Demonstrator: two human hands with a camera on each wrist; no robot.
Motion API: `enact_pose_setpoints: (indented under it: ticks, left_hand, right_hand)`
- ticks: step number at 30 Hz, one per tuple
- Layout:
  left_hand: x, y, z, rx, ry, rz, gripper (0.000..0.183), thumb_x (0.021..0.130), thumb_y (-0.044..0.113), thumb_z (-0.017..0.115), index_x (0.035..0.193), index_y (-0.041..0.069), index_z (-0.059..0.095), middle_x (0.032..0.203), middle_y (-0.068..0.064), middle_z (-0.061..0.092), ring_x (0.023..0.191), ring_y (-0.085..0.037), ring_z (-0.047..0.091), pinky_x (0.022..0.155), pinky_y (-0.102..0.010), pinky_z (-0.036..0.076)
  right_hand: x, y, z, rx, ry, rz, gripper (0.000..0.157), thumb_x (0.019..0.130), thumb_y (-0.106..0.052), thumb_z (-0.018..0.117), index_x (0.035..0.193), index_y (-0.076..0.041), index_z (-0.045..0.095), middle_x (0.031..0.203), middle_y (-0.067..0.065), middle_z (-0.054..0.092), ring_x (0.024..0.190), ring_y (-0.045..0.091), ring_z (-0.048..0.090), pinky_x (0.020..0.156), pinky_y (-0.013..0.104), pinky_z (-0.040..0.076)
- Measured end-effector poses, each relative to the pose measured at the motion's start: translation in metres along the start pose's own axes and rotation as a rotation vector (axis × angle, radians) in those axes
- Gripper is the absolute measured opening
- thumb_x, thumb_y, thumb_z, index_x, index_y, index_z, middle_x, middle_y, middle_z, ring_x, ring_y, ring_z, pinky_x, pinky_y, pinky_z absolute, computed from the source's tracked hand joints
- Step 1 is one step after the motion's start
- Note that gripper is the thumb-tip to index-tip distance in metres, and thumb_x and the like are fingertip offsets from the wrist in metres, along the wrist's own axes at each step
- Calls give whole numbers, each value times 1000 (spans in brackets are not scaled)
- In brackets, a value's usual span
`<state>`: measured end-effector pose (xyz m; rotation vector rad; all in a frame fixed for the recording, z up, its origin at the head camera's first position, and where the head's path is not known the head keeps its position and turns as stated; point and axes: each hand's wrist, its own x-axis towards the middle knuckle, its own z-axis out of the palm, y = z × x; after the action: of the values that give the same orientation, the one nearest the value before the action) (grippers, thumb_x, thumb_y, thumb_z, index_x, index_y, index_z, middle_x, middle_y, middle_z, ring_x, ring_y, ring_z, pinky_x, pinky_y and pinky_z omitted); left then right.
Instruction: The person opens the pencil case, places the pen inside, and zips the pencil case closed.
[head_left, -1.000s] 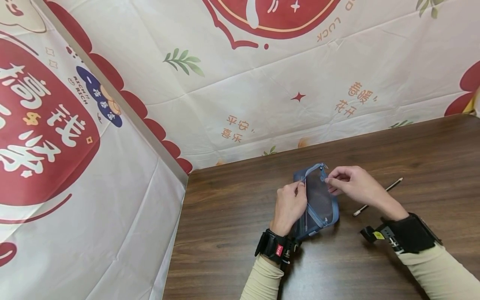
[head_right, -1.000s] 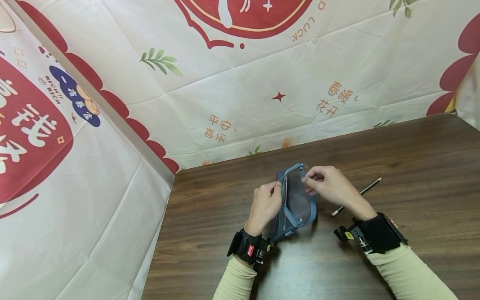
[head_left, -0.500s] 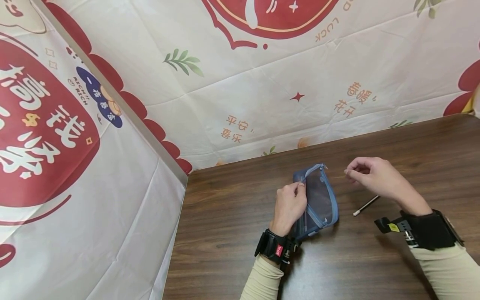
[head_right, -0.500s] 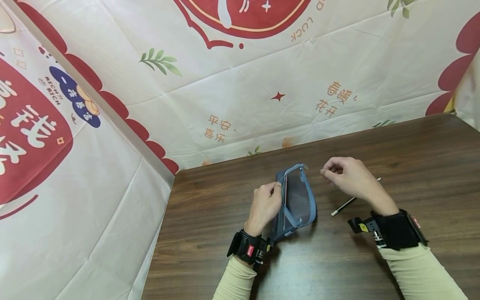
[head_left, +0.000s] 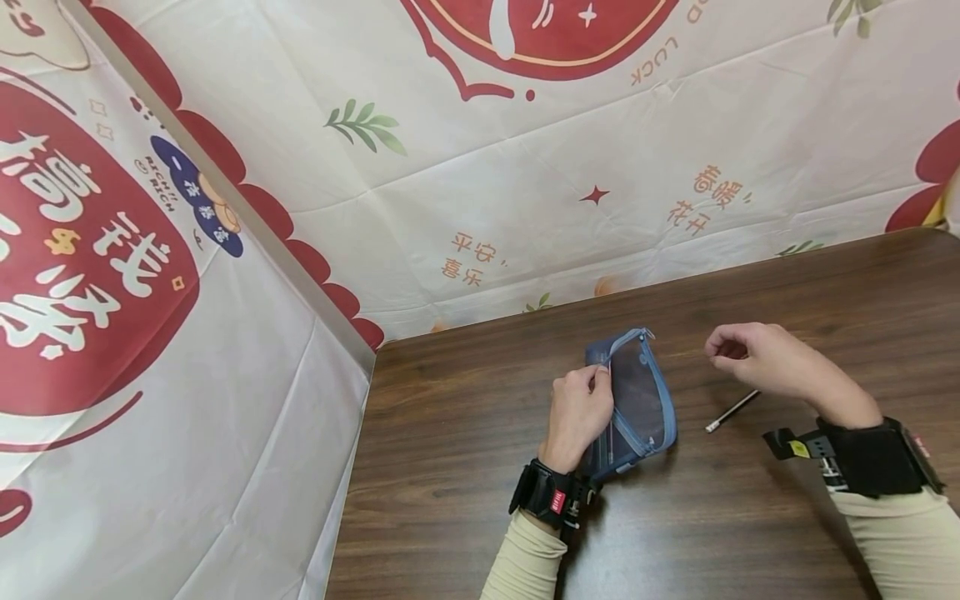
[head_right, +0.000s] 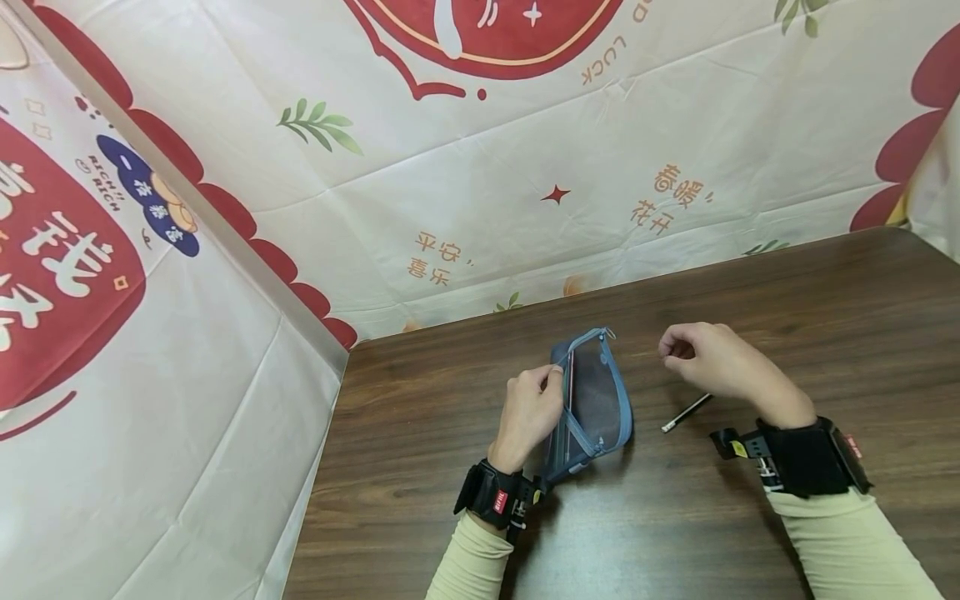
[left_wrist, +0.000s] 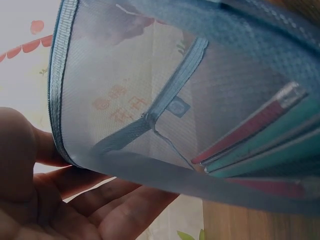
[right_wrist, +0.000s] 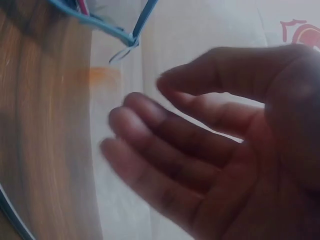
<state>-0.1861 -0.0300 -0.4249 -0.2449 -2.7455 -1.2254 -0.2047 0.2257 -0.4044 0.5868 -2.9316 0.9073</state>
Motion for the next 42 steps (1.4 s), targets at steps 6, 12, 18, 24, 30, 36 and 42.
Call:
enact_pose_setpoints:
  ticks: [6,12,18,24,30,36,42]
  left_hand:
    - [0,0,0,3,0,0,41,97,28,43,57,16,41,51,5,26,41,-10,27,41,-22,23]
    - [0,-1,0,-11,-3,0,41,97,27,42,57,16,42,51,4,26,41,-11,25,41,-22,23]
    - [0,-1,0,-15,-1,-3,41,97,27,42,58,16,43,51,4,27,42,-11,26,41,-22,23]
    - [0,-1,0,-10,-1,-4,41,97,27,42,58,16,42,51,4,26,42,-11,26,42,-22,23]
    - [0,-1,0,-18,0,-4,40,97,27,42,58,16,43,51,4,26,42,-11,27,42,-22,24]
    - [0,-1,0,-25,0,-9,40,96,27,42,58,17,43,51,4,28,42,-11,29,42,-22,25]
    - [0,-2,0,-24,-4,-7,40,97,27,42,58,17,43,51,4,28,42,-11,29,41,-22,25]
  right_hand:
    - [1,6,2,-16,-107,5,9,81,-4,63,90,-3,64,81,2,64,75,15,56,65,39,48]
    - [1,10,4,-22,-159,45,13,82,-11,66,90,-2,62,82,3,63,73,16,54,62,37,45]
    - [0,11,5,-9,-199,69,15,83,-15,67,90,-4,60,81,1,62,70,15,50,60,34,42]
    - [-1,17,6,-11,-263,82,22,79,-14,70,93,-1,59,87,8,64,78,24,55,66,42,46]
    - [-1,19,6,2,-341,83,26,73,-6,72,94,1,58,91,17,63,86,34,58,69,49,47]
    - [-1,21,8,24,-392,112,27,70,-2,71,92,1,56,91,15,62,81,28,55,66,42,46]
    - [-3,24,12,70,-442,147,31,64,2,68,90,1,52,81,9,56,70,21,46,59,34,38]
